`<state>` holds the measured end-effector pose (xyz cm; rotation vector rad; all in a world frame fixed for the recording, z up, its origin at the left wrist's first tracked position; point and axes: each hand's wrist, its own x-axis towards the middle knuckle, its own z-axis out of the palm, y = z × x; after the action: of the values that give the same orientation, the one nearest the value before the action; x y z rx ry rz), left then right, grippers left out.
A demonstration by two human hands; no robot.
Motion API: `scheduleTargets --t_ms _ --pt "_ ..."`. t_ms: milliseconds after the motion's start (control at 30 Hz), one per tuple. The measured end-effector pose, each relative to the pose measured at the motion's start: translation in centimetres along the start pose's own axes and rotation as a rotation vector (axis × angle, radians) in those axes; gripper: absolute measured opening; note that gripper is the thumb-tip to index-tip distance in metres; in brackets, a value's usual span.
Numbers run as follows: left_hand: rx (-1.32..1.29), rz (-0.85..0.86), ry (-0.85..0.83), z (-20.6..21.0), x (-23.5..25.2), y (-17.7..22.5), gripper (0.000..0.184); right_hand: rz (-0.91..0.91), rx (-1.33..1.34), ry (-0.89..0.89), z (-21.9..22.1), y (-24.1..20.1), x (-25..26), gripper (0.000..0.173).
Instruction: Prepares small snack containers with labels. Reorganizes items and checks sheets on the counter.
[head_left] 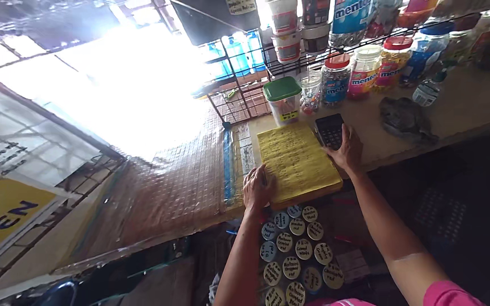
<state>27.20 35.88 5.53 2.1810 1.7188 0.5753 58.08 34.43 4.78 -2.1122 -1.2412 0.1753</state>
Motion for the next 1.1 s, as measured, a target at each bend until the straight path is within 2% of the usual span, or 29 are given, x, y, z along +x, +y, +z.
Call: scheduleTargets --t_ms 133,200,267,400,500,633,700,833,900,1000,1100 --pt "-0.010 0.021 0.022 0.3 0.0 -0.2 0.052 -0.152 0.096 0.182 0.1 2.1 -1.8 0.097" --pt "-0.025 0.014 0.017 0.2 -0.1 -0.2 0.054 -0.156 0.076 0.177 -1.6 3.7 -1.7 0.089" --pt "-0.037 0.024 0.045 0.3 -0.3 -0.3 0.055 -0.095 0.024 0.160 -4.3 6.2 -0.1 0.087" --pt "-0.018 0.048 0.086 0.6 -0.2 -0.3 0.056 0.112 -0.056 0.254 -9.2 12.2 7.1 0.084" --pt "0.009 0.052 0.087 0.7 -0.2 -0.2 0.057 0.282 -0.128 0.079 -11.2 13.2 10.7 0.080" --pt "0.024 0.073 0.123 1.1 -0.2 -0.2 0.056 0.324 -0.102 -0.058 -8.0 12.2 12.6 0.072" --pt "0.027 0.073 0.126 1.1 -0.1 -0.2 0.057 0.204 -0.071 -0.092 -5.6 10.3 13.1 0.066" --pt "0.027 0.070 0.137 1.2 -0.4 -0.5 0.057 -0.199 -0.080 -0.157 -0.5 8.3 14.2 0.047" --pt "0.010 0.081 0.155 1.3 -0.4 -0.7 0.056 -0.222 -0.143 -0.113 -0.1 9.7 15.0 0.047" --pt "0.015 0.072 0.158 1.0 -0.4 -0.7 0.057 -0.107 -0.168 0.037 -4.1 13.1 13.1 0.044" --pt "-0.017 0.054 0.167 0.3 -0.6 -0.5 0.054 0.000 -0.178 0.112 -9.9 17.3 7.0 0.041"
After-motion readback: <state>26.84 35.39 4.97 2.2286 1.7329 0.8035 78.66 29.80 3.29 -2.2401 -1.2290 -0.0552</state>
